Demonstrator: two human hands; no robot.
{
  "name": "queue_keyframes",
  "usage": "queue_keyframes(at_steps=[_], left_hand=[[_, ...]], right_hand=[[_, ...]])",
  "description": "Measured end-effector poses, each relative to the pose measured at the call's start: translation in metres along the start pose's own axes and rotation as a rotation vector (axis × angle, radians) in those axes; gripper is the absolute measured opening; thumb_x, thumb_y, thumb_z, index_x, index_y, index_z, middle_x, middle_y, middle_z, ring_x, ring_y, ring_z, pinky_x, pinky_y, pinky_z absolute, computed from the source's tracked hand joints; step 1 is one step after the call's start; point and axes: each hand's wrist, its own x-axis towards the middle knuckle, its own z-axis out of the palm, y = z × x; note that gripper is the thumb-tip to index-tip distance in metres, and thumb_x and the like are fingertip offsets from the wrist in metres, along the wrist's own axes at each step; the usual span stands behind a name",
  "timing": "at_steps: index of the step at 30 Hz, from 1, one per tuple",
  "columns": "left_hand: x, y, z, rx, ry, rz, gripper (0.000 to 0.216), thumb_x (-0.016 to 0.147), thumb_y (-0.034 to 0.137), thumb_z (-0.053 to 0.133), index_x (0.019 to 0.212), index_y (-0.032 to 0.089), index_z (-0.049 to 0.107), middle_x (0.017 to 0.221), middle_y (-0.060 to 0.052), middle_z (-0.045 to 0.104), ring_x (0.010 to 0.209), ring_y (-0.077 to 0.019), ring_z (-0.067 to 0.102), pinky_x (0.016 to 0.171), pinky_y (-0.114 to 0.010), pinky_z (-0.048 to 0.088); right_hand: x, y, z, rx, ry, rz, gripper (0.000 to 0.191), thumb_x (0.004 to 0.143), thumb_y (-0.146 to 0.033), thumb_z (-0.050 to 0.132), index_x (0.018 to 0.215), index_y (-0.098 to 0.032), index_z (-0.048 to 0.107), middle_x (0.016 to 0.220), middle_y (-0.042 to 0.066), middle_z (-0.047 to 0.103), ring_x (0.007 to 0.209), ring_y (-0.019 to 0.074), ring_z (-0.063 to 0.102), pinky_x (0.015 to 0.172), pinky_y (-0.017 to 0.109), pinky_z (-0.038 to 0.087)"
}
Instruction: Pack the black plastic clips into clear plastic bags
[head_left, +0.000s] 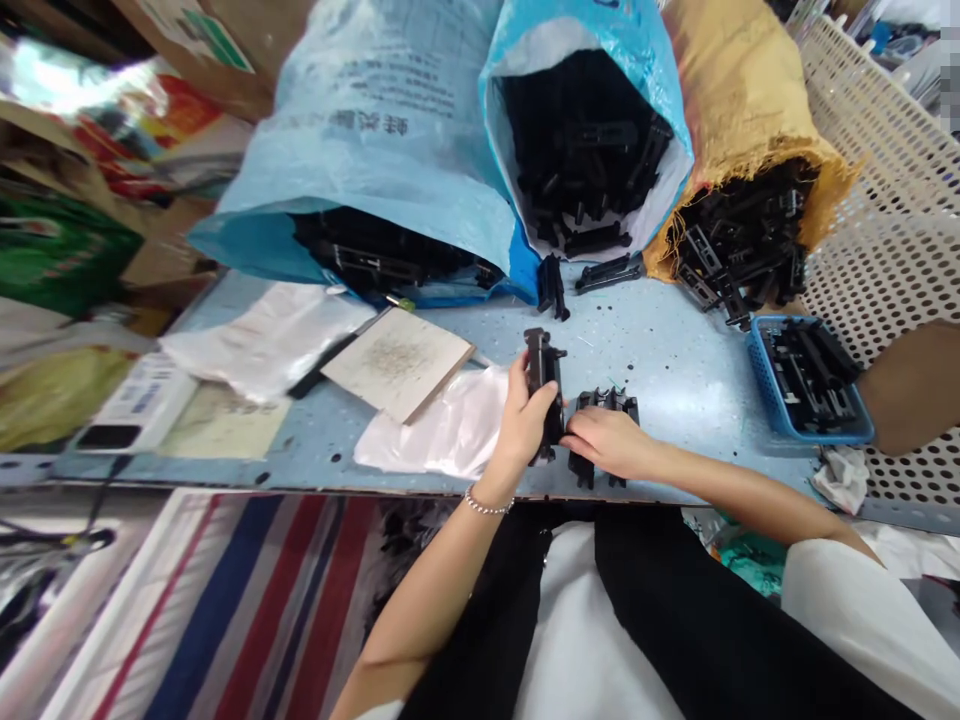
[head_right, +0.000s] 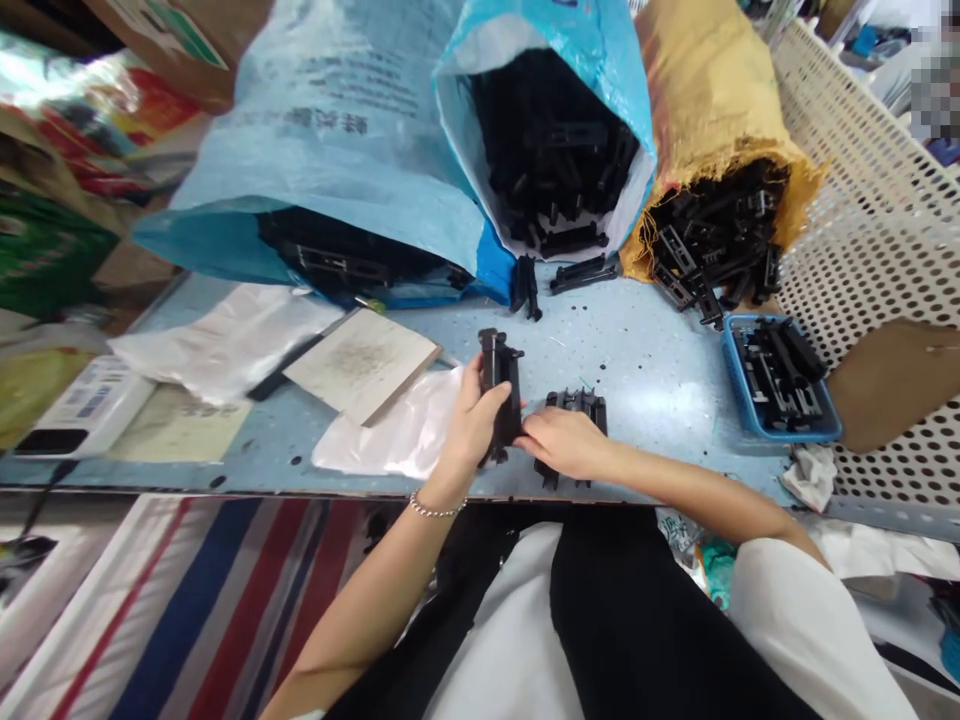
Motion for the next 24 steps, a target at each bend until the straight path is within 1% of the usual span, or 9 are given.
queue_keyframes(at_steps=[2,4,6,9,11,13,18,21,24], left_hand=[[0.006,-0.019,-0.004,0.074,0.036,-0.008,0.054,0.085,0.031,0.060,0.137,0.021,0.048,0.107,-0.008,0.068,0.098,-0.0256,0.068,0.090,-0.042,0.055],[0.008,-0.041,-0.006,0.188,0.033,-0.004,0.045,0.084,0.028,0.058,0.129,0.019,0.056,0.116,-0.010,0.068,0.114,-0.0294,0.062,0.105,-0.048,0.047],[0.004,-0.063,-0.001,0.263,-0.035,0.015,0.043,0.085,0.026,0.056,0.127,0.017,0.059,0.126,-0.011,0.066,0.124,-0.0303,0.057,0.114,-0.051,0.037],[-0.010,-0.090,0.014,0.356,-0.073,0.069,0.050,0.087,0.023,0.052,0.137,0.016,0.053,0.143,-0.014,0.055,0.136,-0.0297,0.048,0.120,-0.051,0.030],[-0.018,-0.101,0.022,0.446,-0.043,0.117,0.055,0.089,0.019,0.049,0.143,0.016,0.048,0.151,-0.016,0.046,0.143,-0.0295,0.039,0.122,-0.052,0.026],[-0.023,-0.105,0.025,0.509,-0.037,0.156,0.056,0.091,0.017,0.046,0.147,0.017,0.044,0.155,-0.017,0.040,0.146,-0.0294,0.034,0.122,-0.053,0.026],[-0.016,-0.078,0.016,0.541,-0.025,0.308,0.057,0.097,0.029,0.048,0.152,0.024,0.034,0.157,-0.014,0.033,0.149,-0.0289,0.028,0.122,-0.056,0.025],[-0.003,-0.039,0.018,0.497,-0.010,0.454,0.079,0.092,0.039,0.060,0.157,0.025,0.017,0.163,-0.016,0.022,0.152,-0.0315,0.019,0.123,-0.057,0.019],[0.007,-0.005,0.025,0.338,-0.106,0.490,0.086,0.090,0.041,0.063,0.157,0.023,0.013,0.160,-0.017,0.030,0.148,-0.0324,0.030,0.121,-0.056,0.026]], right_hand=[[0.021,0.021,-0.010,0.072,-0.097,0.053,0.029,0.102,-0.040,0.045,0.086,-0.022,0.060,0.085,0.003,0.068,0.077,0.0187,0.062,0.065,0.029,0.044],[0.052,0.055,-0.024,0.054,-0.075,0.114,0.030,0.104,-0.035,0.038,0.093,-0.019,0.061,0.090,0.005,0.068,0.081,0.0187,0.063,0.069,0.029,0.046],[0.087,0.096,-0.040,-0.028,0.047,0.232,0.032,0.103,-0.021,0.030,0.116,-0.011,0.058,0.116,0.017,0.064,0.104,0.0256,0.060,0.083,0.036,0.046],[0.129,0.153,-0.059,-0.274,0.169,0.438,0.055,0.091,-0.002,0.036,0.145,-0.007,0.039,0.151,0.021,0.041,0.134,0.0292,0.040,0.099,0.039,0.042],[0.145,0.179,-0.069,-0.366,0.109,0.490,0.066,0.085,0.000,0.043,0.150,-0.008,0.033,0.153,0.021,0.038,0.135,0.0322,0.037,0.099,0.042,0.042],[0.151,0.192,-0.077,-0.392,0.055,0.488,0.062,0.082,-0.004,0.052,0.144,-0.008,0.044,0.143,0.022,0.049,0.129,0.0348,0.042,0.096,0.043,0.043],[0.128,0.166,-0.084,-0.355,0.153,0.458,0.041,0.080,-0.024,0.066,0.117,-0.008,0.063,0.124,0.021,0.058,0.113,0.0331,0.052,0.089,0.039,0.046],[0.093,0.117,-0.075,0.010,0.313,0.397,0.036,0.083,-0.038,0.066,0.108,-0.013,0.062,0.107,0.012,0.064,0.090,0.0241,0.061,0.076,0.034,0.049],[0.052,0.067,-0.068,0.435,0.257,0.152,0.037,0.092,-0.047,0.058,0.112,-0.017,0.058,0.095,0.005,0.066,0.080,0.0183,0.063,0.069,0.030,0.050]])
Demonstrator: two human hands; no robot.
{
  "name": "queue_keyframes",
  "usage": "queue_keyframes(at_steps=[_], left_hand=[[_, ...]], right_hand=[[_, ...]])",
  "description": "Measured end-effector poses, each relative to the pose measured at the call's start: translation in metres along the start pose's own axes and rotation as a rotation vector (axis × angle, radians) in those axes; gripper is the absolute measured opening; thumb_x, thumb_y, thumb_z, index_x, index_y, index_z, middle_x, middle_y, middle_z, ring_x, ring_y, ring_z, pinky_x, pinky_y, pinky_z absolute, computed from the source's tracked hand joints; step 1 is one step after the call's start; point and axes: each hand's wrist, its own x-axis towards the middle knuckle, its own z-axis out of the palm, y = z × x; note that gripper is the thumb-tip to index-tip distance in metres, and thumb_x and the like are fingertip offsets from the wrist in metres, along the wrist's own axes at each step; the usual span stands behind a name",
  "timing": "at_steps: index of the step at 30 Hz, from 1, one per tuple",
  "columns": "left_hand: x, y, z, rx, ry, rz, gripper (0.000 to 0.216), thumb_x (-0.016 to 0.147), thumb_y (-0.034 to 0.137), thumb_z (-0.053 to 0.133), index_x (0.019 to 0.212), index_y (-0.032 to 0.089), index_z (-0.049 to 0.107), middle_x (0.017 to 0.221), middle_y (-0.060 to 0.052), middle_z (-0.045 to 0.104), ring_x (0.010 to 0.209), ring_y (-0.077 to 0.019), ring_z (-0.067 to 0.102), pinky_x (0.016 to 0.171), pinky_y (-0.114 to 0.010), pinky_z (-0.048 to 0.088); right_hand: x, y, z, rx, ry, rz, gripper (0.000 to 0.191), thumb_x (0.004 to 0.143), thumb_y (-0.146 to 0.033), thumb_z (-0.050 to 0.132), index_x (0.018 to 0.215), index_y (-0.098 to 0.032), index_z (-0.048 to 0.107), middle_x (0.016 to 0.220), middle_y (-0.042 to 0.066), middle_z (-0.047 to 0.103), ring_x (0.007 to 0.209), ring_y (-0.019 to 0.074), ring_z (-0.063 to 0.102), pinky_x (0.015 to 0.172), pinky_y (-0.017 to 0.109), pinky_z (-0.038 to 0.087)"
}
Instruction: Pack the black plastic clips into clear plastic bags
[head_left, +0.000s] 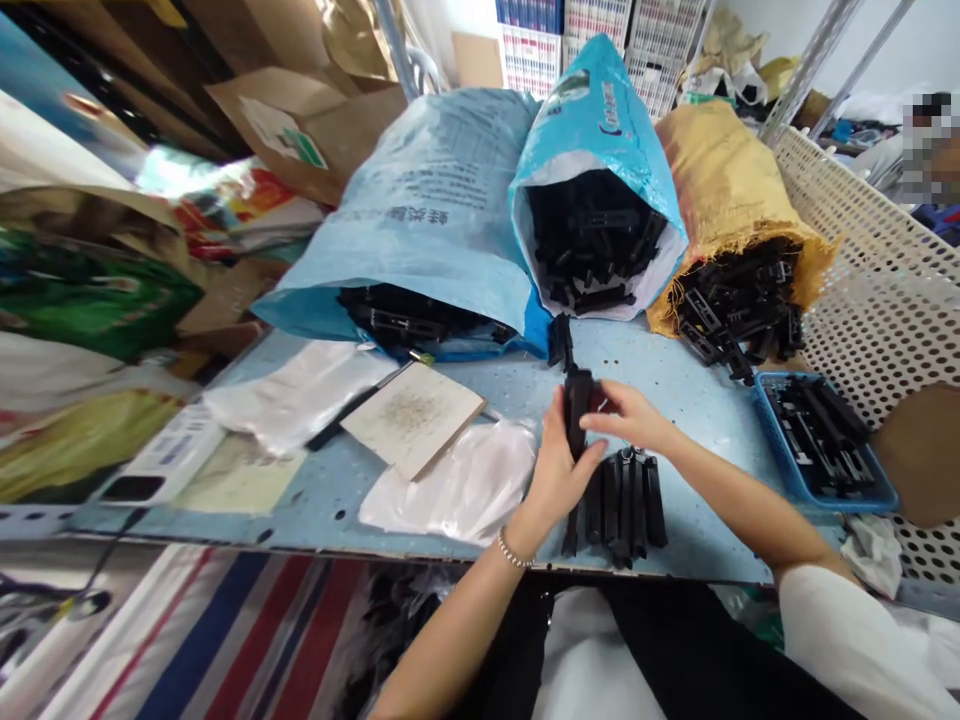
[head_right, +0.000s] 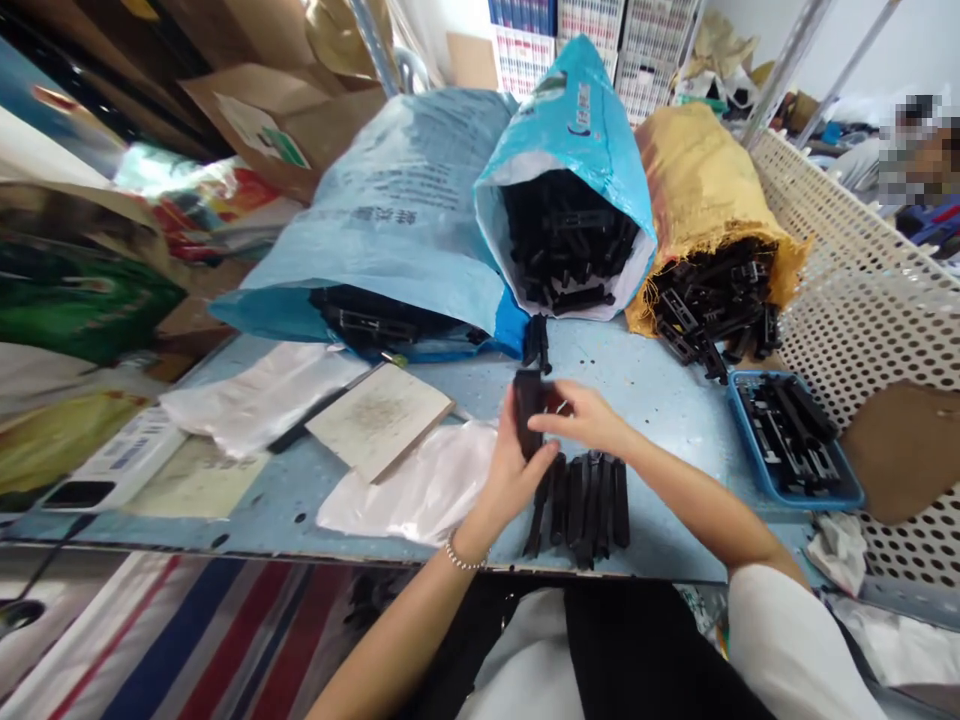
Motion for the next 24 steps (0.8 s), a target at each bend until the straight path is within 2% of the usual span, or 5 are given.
queue_keyframes(at_steps=[8,13,17,21,24], left_hand=[[-0.026,0.032,-0.008,-0.291,-0.193,-0.247,0.077,0.094,0.040,0.056,0.158,0.023,0.015,0.110,-0.009,0.069,0.095,-0.0250,0.070,0.091,-0.047,0.057],[-0.031,0.040,-0.016,0.017,-0.089,-0.102,0.078,0.091,0.038,0.059,0.156,0.020,0.021,0.149,-0.017,0.047,0.140,-0.0338,0.043,0.115,-0.056,0.036],[-0.021,0.038,-0.028,-0.015,-0.012,-0.178,0.077,0.089,0.043,0.062,0.153,0.021,0.026,0.140,-0.017,0.054,0.124,-0.0313,0.058,0.103,-0.051,0.049],[-0.013,0.040,-0.037,-0.284,0.108,-0.367,0.067,0.091,0.047,0.059,0.147,0.022,0.032,0.089,-0.004,0.065,0.073,-0.0182,0.068,0.066,-0.033,0.058],[-0.011,0.042,-0.034,-0.382,0.109,-0.397,0.062,0.089,0.044,0.063,0.141,0.023,0.037,0.077,0.001,0.061,0.066,-0.0164,0.065,0.063,-0.030,0.057]], right_hand=[[-0.035,-0.022,-0.012,-0.517,0.142,-0.365,0.040,0.101,-0.050,0.043,0.084,-0.018,0.059,0.078,0.009,0.062,0.077,0.0216,0.056,0.069,0.034,0.045],[-0.036,-0.026,0.009,-0.069,0.100,-0.164,0.048,0.104,-0.054,0.027,0.086,-0.019,0.054,0.068,0.001,0.055,0.063,0.0146,0.052,0.062,0.028,0.042],[-0.044,-0.033,0.026,0.179,-0.052,0.023,0.053,0.104,-0.058,0.020,0.089,-0.019,0.054,0.066,-0.002,0.055,0.058,0.0126,0.051,0.057,0.026,0.041],[-0.059,-0.040,0.040,-0.303,-0.121,-0.232,0.051,0.101,-0.060,0.035,0.091,-0.017,0.060,0.084,0.009,0.065,0.078,0.0203,0.059,0.068,0.032,0.044],[-0.070,-0.041,0.054,-0.552,-0.112,-0.389,0.042,0.104,-0.044,0.038,0.088,-0.014,0.062,0.084,0.013,0.067,0.080,0.0230,0.060,0.068,0.034,0.042]])
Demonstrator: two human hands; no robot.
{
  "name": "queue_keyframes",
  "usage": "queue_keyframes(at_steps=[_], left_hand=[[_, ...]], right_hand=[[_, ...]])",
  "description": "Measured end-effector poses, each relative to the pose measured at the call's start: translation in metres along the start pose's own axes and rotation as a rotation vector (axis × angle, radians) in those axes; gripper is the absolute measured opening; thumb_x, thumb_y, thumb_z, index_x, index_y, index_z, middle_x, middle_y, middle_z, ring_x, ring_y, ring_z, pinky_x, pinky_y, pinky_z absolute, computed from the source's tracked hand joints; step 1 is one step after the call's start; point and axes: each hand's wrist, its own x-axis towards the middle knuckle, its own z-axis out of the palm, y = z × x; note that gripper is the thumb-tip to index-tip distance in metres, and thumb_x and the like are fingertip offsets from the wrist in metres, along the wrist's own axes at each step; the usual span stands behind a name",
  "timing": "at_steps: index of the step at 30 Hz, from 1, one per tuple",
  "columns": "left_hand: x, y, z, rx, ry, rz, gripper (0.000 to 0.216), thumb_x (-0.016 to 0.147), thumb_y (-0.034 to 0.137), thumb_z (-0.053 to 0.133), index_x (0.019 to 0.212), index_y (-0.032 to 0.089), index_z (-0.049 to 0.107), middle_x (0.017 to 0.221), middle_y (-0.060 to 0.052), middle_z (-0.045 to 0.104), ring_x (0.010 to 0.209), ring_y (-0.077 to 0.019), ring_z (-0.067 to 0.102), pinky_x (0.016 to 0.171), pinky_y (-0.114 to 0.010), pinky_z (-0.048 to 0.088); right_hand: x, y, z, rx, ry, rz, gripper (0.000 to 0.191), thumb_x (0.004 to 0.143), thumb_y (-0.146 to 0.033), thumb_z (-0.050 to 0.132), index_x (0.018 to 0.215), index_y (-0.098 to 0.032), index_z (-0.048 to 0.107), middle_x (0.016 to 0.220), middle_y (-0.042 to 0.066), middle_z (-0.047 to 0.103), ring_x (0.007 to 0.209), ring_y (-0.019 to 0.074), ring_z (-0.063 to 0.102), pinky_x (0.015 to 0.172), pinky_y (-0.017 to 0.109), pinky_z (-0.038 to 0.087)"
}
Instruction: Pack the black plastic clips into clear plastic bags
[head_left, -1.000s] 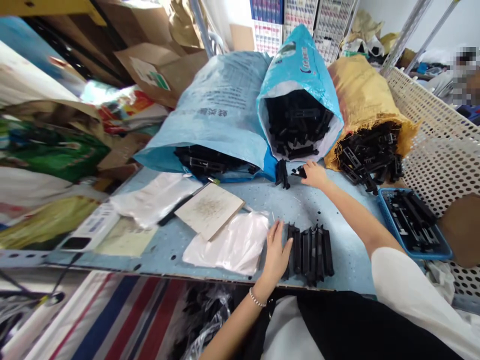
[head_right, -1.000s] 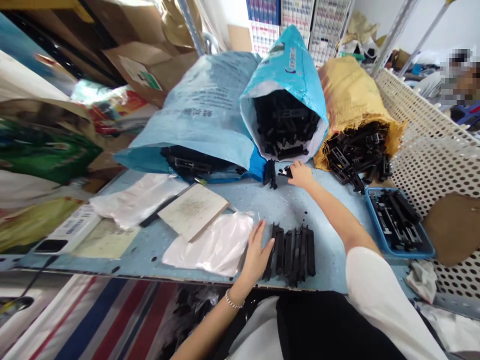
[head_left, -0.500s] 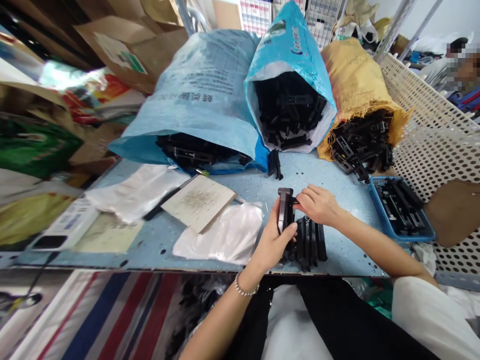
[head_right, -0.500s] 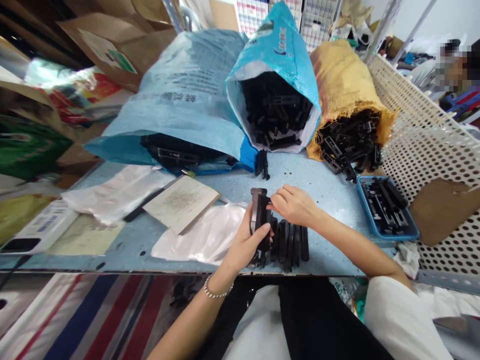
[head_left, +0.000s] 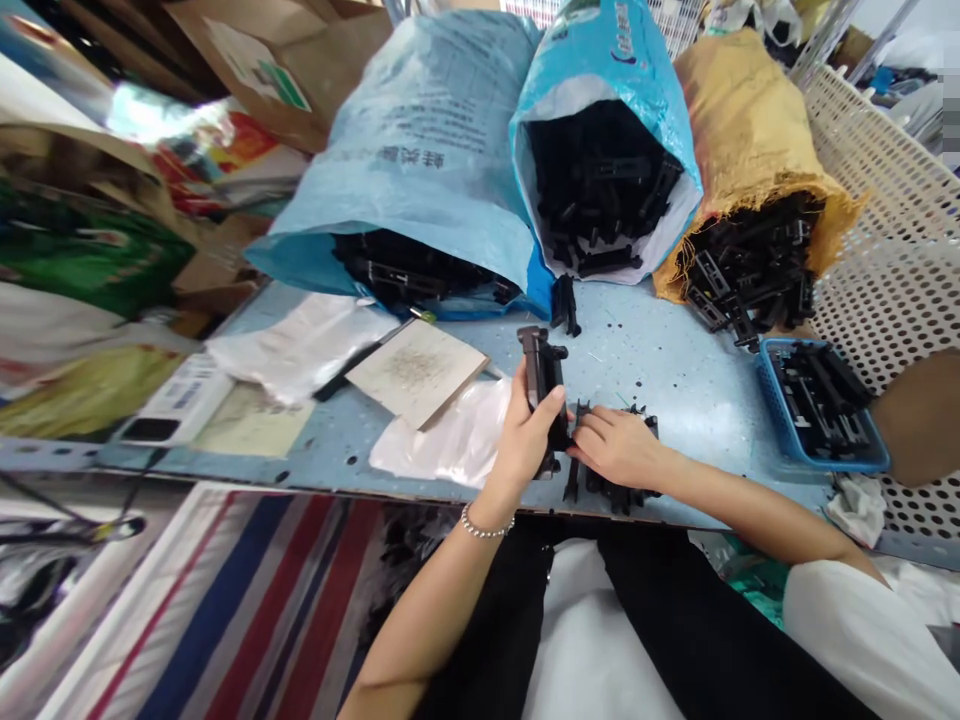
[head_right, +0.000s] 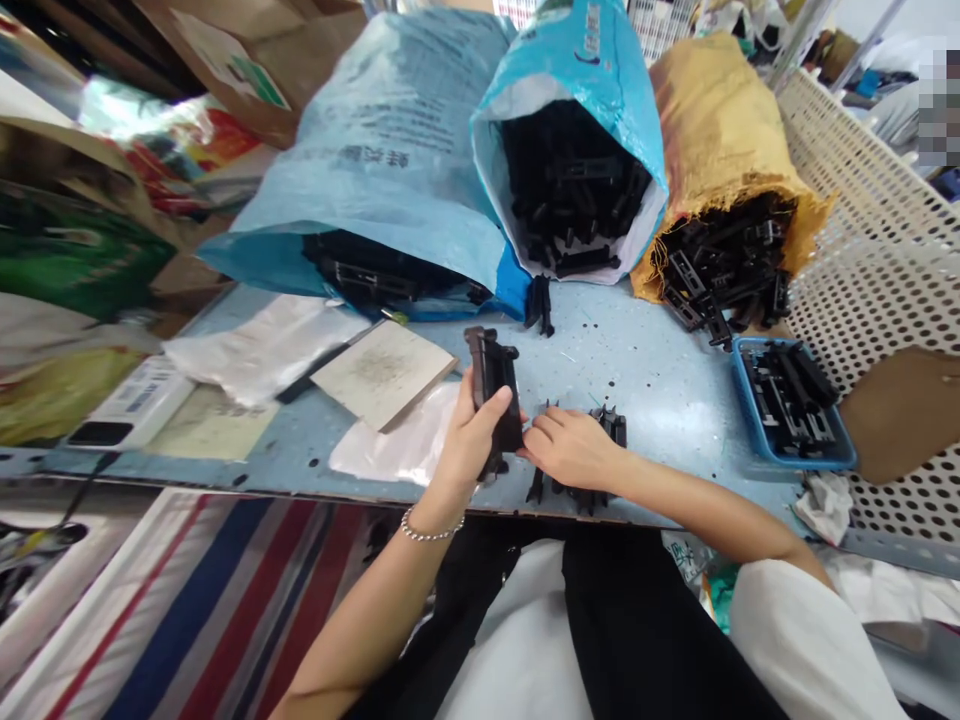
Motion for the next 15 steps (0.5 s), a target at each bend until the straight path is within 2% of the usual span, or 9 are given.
queue_keyframes(at_steps=[2,4,6,8,10,12,15], left_hand=[[0.001,-0.005,0.002,-0.026,-0.012,-0.023,0.061,0.089,0.043,0.063,0.140,0.024,0.038,0.079,0.001,0.062,0.065,-0.0168,0.065,0.065,-0.032,0.057],[0.002,-0.016,-0.001,-0.019,0.000,-0.045,0.060,0.088,0.043,0.063,0.139,0.024,0.037,0.084,0.000,0.064,0.067,-0.0178,0.066,0.068,-0.035,0.058],[0.002,-0.032,-0.010,0.072,0.042,-0.049,0.051,0.088,0.044,0.061,0.131,0.021,0.044,0.092,-0.004,0.066,0.076,-0.0206,0.068,0.075,-0.040,0.058],[0.000,-0.054,-0.019,0.243,0.073,-0.046,0.039,0.088,0.043,0.059,0.118,0.017,0.055,0.099,-0.008,0.067,0.091,-0.0251,0.068,0.087,-0.046,0.055],[-0.005,-0.077,-0.022,0.395,0.052,-0.017,0.033,0.088,0.040,0.058,0.109,0.015,0.062,0.104,-0.011,0.068,0.103,-0.0284,0.064,0.098,-0.051,0.049],[-0.010,-0.098,-0.017,0.474,0.006,0.049,0.032,0.090,0.038,0.056,0.111,0.015,0.064,0.109,-0.012,0.068,0.109,-0.0289,0.062,0.102,-0.053,0.046],[-0.015,-0.121,-0.002,0.628,0.002,0.200,0.032,0.093,0.035,0.053,0.114,0.014,0.065,0.117,-0.015,0.065,0.115,-0.0308,0.059,0.105,-0.055,0.044]], right_hand=[[-0.003,-0.003,0.007,-0.014,-0.016,0.004,0.038,0.105,-0.035,0.036,0.088,-0.014,0.063,0.082,0.012,0.067,0.079,0.0218,0.060,0.067,0.032,0.041],[-0.004,0.001,0.011,0.053,-0.080,0.062,0.034,0.104,-0.035,0.039,0.091,-0.015,0.063,0.082,0.009,0.068,0.077,0.0200,0.061,0.066,0.030,0.040],[0.002,0.013,0.013,0.169,-0.183,0.151,0.033,0.104,-0.039,0.042,0.089,-0.017,0.062,0.080,0.005,0.068,0.072,0.0175,0.060,0.063,0.028,0.038],[0.018,0.034,0.014,0.274,-0.230,0.268,0.035,0.104,-0.041,0.041,0.086,-0.020,0.062,0.078,0.002,0.067,0.070,0.0160,0.059,0.064,0.026,0.037],[0.044,0.060,0.017,0.295,-0.151,0.429,0.033,0.105,-0.039,0.038,0.095,-0.020,0.062,0.090,0.004,0.068,0.078,0.0175,0.062,0.070,0.027,0.041],[0.076,0.085,0.025,0.236,-0.021,0.624,0.031,0.104,-0.038,0.039,0.117,-0.017,0.058,0.115,0.012,0.064,0.094,0.0222,0.063,0.079,0.032,0.044],[0.119,0.114,0.039,0.223,0.056,0.844,0.056,0.097,-0.040,0.052,0.143,-0.010,0.038,0.141,0.025,0.045,0.119,0.0340,0.055,0.095,0.042,0.043]])
